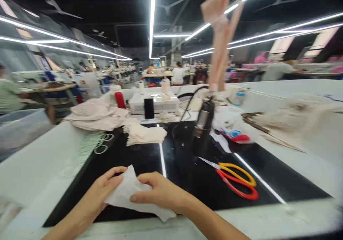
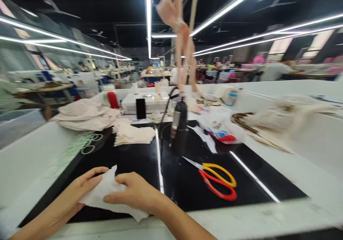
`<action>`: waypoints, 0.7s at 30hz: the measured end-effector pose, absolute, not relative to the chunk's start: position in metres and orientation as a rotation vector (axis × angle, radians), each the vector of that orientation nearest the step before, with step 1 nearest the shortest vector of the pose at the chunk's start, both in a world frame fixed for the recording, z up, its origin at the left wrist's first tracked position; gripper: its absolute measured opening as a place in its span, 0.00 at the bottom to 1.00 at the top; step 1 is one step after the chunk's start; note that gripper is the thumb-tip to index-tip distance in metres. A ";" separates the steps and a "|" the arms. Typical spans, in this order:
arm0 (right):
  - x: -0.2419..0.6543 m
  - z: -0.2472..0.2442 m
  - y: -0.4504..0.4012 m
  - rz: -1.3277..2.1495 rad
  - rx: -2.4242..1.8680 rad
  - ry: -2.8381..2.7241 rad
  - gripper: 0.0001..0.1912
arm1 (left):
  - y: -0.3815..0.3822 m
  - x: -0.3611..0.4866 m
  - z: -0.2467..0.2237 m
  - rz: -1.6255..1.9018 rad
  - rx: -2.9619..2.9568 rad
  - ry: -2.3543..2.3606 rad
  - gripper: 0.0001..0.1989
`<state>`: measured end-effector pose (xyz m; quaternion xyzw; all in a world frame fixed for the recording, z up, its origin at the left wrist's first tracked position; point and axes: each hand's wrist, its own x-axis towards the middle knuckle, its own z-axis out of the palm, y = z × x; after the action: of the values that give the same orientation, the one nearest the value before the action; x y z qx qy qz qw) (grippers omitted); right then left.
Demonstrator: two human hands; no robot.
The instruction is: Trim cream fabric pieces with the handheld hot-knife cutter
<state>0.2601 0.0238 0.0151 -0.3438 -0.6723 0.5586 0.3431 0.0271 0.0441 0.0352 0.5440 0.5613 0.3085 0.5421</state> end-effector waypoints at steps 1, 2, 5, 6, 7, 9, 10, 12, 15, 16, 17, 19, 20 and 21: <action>0.260 0.014 0.027 1.460 -0.954 -1.749 0.18 | 0.042 0.029 0.041 0.764 1.287 1.342 0.54; 0.259 0.013 0.031 1.450 -0.986 -1.768 0.17 | 0.042 0.032 0.046 0.803 1.306 1.342 0.53; 0.263 0.016 0.040 1.405 -1.046 -1.789 0.18 | 0.050 0.039 0.056 0.907 1.361 1.340 0.51; 0.265 0.018 0.044 1.368 -1.062 -1.782 0.19 | 0.055 0.040 0.059 0.932 1.378 1.337 0.50; 0.269 0.019 0.050 1.320 -1.077 -1.771 0.21 | 0.061 0.040 0.062 0.956 1.401 1.330 0.49; 0.278 0.023 0.064 1.208 -1.096 -1.732 0.24 | 0.076 0.041 0.070 1.014 1.463 1.311 0.45; 0.283 0.026 0.073 1.149 -1.102 -1.706 0.27 | 0.085 0.043 0.075 1.047 1.501 1.302 0.43; 0.295 0.033 0.093 1.034 -1.121 -1.627 0.30 | 0.107 0.050 0.087 1.107 1.588 1.281 0.37; 0.310 0.046 0.126 0.842 -1.159 -1.497 0.32 | 0.146 0.067 0.106 1.169 1.720 1.252 0.29; 0.314 0.051 0.137 0.779 -1.174 -1.464 0.33 | 0.161 0.073 0.111 1.179 1.760 1.248 0.28; 0.317 0.055 0.149 0.719 -1.190 -1.440 0.32 | 0.175 0.078 0.115 1.188 1.795 1.253 0.29; 0.322 0.060 0.172 0.609 -1.230 -1.412 0.28 | 0.202 0.086 0.117 1.184 1.853 1.282 0.33; 0.324 0.061 0.182 0.558 -1.257 -1.409 0.26 | 0.215 0.088 0.115 1.179 1.876 1.304 0.34; 0.325 0.060 0.191 0.506 -1.285 -1.416 0.22 | 0.226 0.089 0.112 1.172 1.897 1.325 0.35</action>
<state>0.3248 0.1915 0.0595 -0.5427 -0.5979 0.2139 0.5497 0.0893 0.2257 0.1121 0.7040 0.4920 0.4349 0.2706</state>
